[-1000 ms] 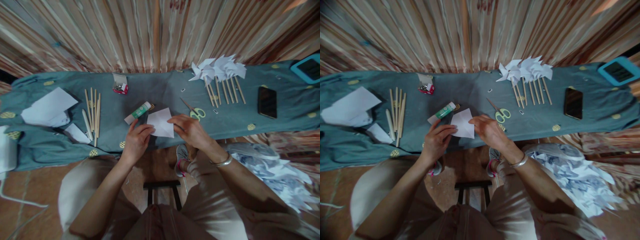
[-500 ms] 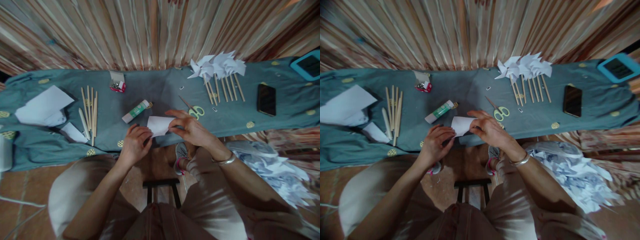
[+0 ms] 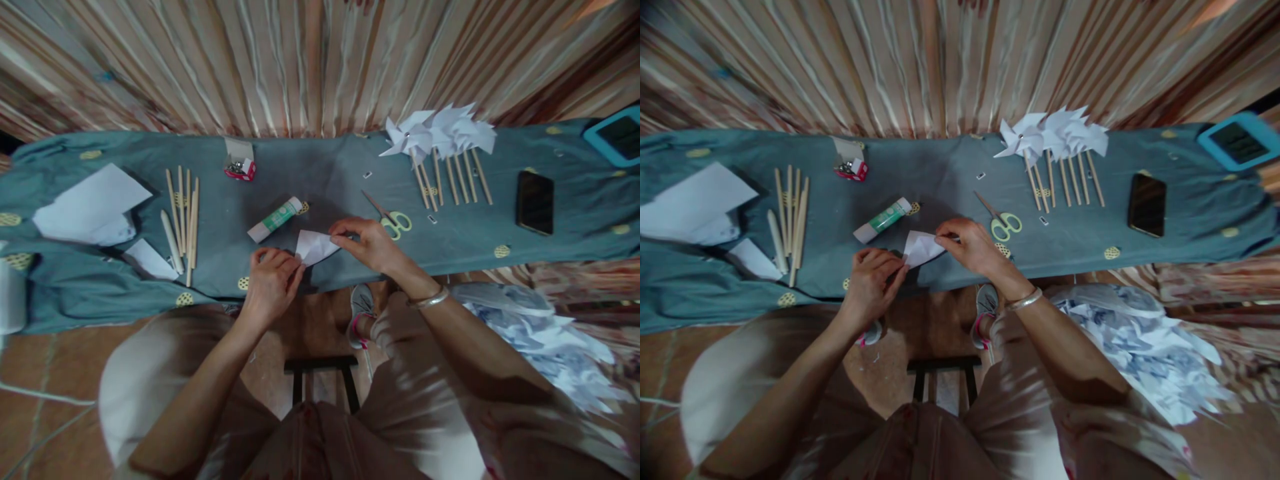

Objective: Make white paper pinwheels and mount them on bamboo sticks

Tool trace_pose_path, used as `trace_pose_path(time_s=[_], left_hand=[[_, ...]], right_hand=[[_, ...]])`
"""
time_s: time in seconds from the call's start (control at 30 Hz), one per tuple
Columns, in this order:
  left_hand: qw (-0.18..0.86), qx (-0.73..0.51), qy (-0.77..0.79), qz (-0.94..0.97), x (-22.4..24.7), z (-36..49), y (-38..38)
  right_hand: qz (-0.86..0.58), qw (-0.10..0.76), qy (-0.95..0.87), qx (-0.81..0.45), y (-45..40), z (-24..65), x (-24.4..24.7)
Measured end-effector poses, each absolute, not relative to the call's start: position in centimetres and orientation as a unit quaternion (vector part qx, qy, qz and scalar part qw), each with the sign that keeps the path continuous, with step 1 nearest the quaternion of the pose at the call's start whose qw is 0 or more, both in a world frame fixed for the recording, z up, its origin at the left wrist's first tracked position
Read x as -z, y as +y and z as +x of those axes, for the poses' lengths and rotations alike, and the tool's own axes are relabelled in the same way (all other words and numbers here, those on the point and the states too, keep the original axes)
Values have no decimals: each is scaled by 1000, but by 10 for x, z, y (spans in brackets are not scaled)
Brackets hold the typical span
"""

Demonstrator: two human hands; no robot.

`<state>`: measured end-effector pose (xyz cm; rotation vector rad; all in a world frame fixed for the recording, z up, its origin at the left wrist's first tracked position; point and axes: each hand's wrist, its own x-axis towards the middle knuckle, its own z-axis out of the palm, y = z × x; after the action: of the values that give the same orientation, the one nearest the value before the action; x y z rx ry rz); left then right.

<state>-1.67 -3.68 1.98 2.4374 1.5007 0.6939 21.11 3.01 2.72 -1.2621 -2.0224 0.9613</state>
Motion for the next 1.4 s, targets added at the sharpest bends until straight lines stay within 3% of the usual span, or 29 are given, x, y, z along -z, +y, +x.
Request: trace_pose_path(time_s=[0.23, 0.73, 1.07, 1.4], left_hand=[[64, -221, 525, 820, -16, -18, -38], [143, -275, 560, 768, -8, -21, -40], [145, -295, 531, 781, -12, -25, -41], [164, -277, 498, 805, -10, -19, -47]], right_hand=[[-493, 258, -753, -350, 39, 201, -25], [-507, 224, -791, -259, 44, 185, -10], [-433, 240, -753, -433, 46, 218, -27], [-458, 145, -778, -406, 26, 219, -33]])
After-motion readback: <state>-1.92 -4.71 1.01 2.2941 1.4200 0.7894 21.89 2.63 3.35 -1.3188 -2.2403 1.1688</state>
